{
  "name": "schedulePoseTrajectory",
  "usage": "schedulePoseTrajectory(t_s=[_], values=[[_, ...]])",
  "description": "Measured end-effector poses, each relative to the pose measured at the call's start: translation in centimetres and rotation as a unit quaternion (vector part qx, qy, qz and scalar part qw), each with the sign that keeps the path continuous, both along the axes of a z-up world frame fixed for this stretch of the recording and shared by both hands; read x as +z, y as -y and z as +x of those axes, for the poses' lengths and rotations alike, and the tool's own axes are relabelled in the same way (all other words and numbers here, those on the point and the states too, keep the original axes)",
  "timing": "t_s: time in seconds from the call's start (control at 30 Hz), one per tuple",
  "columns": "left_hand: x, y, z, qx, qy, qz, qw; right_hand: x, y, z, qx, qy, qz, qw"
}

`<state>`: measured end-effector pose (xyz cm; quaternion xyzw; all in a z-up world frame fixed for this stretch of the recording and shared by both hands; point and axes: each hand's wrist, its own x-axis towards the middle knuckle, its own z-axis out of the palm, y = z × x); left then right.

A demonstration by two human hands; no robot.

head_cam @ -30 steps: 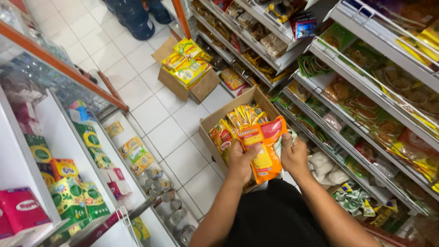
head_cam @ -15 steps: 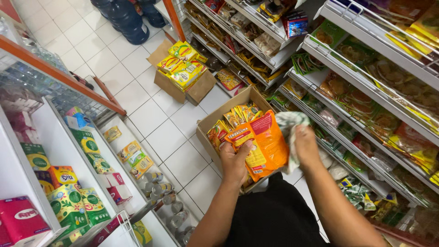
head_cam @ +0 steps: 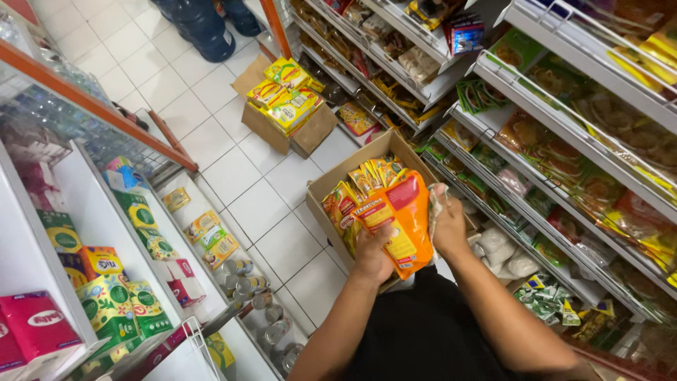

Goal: The person wipes packets of food seasoning with a cloth and places a packet on a shelf.

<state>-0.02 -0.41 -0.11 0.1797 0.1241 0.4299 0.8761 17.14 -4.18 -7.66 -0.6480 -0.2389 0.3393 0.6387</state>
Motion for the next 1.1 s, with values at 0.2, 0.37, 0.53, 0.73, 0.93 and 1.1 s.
schedulePoseTrajectory(t_s=[0.2, 0.37, 0.53, 0.73, 0.93, 1.1], values=[[-1.3, -1.0, 0.4, 0.075, -0.159, 0.039, 0.984, 3.6, 0.5, -1.2, 0.124, 0.237, 0.002, 0.963], [-2.3, -1.1, 0.8, 0.100, -0.213, 0.081, 0.969, 5.5, 0.6, -2.6, 0.087, 0.284, -0.035, 0.954], [-1.9, -0.6, 1.0, 0.080, -0.193, 0.055, 0.976, 2.0, 0.6, -1.4, 0.055, 0.250, -0.063, 0.965], [-1.4, -1.2, 1.2, 0.108, -0.212, 0.046, 0.970, 1.1, -0.3, -0.8, 0.035, -0.107, -0.024, 0.993], [-2.4, -3.3, -0.1, 0.122, -0.192, 0.027, 0.973, 3.1, 0.9, -1.4, 0.249, 0.110, 0.051, 0.961], [-4.1, -3.0, -1.0, 0.064, -0.002, -0.012, 0.998, -0.9, 1.4, -1.2, 0.147, 0.006, 0.029, 0.989]])
